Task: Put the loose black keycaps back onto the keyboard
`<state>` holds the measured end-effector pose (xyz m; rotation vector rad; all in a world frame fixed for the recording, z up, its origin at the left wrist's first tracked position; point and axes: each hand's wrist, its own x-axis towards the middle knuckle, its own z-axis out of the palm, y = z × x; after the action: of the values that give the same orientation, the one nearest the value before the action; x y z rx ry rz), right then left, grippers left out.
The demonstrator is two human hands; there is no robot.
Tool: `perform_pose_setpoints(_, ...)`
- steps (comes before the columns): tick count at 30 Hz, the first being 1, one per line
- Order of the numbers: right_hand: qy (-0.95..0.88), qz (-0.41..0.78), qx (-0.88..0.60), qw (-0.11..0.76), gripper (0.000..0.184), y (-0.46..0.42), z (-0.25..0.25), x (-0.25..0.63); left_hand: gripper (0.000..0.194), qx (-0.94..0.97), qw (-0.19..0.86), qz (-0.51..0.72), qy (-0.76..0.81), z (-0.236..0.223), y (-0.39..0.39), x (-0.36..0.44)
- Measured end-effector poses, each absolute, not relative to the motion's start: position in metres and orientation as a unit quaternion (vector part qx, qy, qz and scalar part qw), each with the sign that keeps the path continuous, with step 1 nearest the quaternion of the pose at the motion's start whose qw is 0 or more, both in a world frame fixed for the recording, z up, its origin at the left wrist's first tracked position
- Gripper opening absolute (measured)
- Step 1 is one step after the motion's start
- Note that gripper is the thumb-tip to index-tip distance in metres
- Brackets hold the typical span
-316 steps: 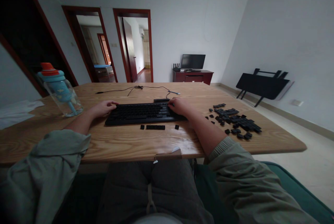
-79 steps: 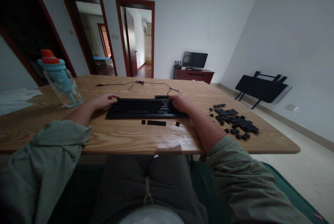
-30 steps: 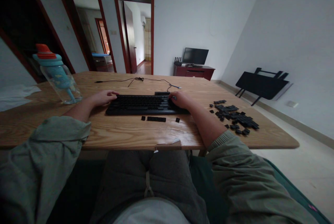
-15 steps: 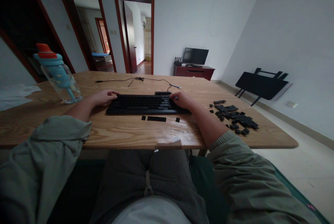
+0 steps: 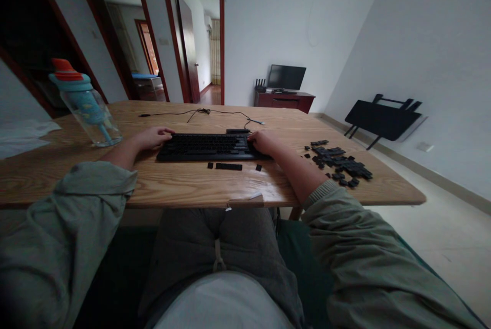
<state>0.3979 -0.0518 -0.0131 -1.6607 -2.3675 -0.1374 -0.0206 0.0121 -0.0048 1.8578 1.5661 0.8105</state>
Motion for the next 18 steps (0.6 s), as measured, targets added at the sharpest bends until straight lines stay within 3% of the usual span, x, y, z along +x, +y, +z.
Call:
perform_pose_setpoints(5,-0.788,-0.035,-0.59,0.173,0.039,-0.058,-0.008,0.396,0.041,0.719,0.258,0.269,0.586,-0.006,0.018,-0.025)
perform_pose_setpoints(11,-0.749,-0.046,-0.537,0.386,0.035,-0.079,0.025,0.419,0.039,0.736,0.242,0.261,0.576,-0.009,0.028,-0.032)
perform_pose_setpoints(14,-0.763,-0.008,-0.479,0.435,0.031,-0.138,0.053,0.419,0.041,0.73,0.244,0.272,0.578,-0.01,0.027,-0.031)
perform_pose_setpoints(18,-0.826,0.139,-0.347,0.422,0.038,-0.271,0.067,0.391,0.042,0.716,0.256,0.289,0.582,-0.01,0.023,-0.028)
